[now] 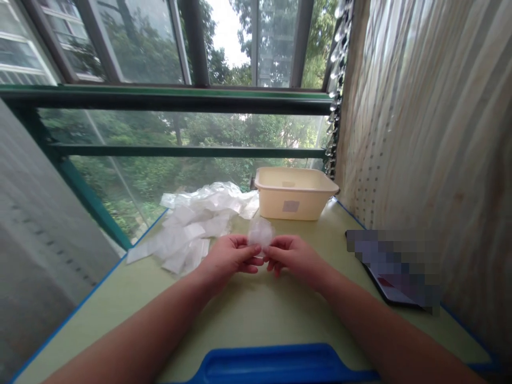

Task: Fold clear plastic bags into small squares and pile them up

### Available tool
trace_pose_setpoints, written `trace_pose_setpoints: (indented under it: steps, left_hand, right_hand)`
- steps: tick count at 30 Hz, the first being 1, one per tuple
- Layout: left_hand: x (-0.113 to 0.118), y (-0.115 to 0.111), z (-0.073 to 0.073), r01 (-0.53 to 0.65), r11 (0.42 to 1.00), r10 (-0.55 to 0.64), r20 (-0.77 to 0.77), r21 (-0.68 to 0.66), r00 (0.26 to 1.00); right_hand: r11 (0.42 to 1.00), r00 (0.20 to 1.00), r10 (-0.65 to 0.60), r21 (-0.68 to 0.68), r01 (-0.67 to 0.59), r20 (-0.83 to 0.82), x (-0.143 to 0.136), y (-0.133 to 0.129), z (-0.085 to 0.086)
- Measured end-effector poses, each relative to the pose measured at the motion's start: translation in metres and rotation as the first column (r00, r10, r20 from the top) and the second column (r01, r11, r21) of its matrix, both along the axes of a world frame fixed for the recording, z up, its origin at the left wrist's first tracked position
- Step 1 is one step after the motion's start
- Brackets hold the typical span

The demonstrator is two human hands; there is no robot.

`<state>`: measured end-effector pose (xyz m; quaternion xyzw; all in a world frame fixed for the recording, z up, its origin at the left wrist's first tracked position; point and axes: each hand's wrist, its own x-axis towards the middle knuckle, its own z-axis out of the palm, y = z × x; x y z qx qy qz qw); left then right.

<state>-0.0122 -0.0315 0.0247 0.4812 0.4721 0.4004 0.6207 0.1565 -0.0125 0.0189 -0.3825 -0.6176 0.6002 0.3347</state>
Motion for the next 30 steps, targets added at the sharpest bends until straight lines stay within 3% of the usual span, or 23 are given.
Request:
trace_pose_setpoints:
  steps: [4,10,14,18,23,30]
  left_hand:
    - [-0.0034,0.0008,0.0036,0.069,0.996,-0.072,-0.049,-0.050,0.996]
    - [-0.0098,0.0053,0.0020,-0.005,0.997,0.013,-0.098,0.081,0.995]
    - [-0.0079,0.0044,0.0011,0.006,0.997,0.002,-0.104,0.080,0.995]
    - [-0.0061,0.0033,0.0005,0.012,0.997,-0.002,-0.126,0.074,0.992]
    - [-0.0059,0.0024,0.0000,0.005,0.999,0.003,-0.146,0.053,0.989]
    - [-0.0033,0.0015,0.0002,0.041,0.999,-0.038,-0.120,0.019,0.992]
  right_hand:
    - [1.000,1.000,-0.009,-0.025,0.009,0.009,0.0023,0.0034,-0.0040]
    - [0.989,0.986,0.140,-0.065,-0.135,0.089,0.0029,0.0006,-0.0018]
    - [0.991,0.995,0.046,-0.126,-0.035,0.087,0.0023,0.0023,-0.0022]
    - [0.998,0.998,-0.055,-0.026,0.056,0.039,0.0027,0.0043,-0.0033]
    - [0.988,0.993,-0.066,0.144,0.052,0.098,0.0045,0.0030,0.0019]
    - [0.993,0.988,-0.075,0.101,0.062,0.132,0.0036,0.0007,0.0052]
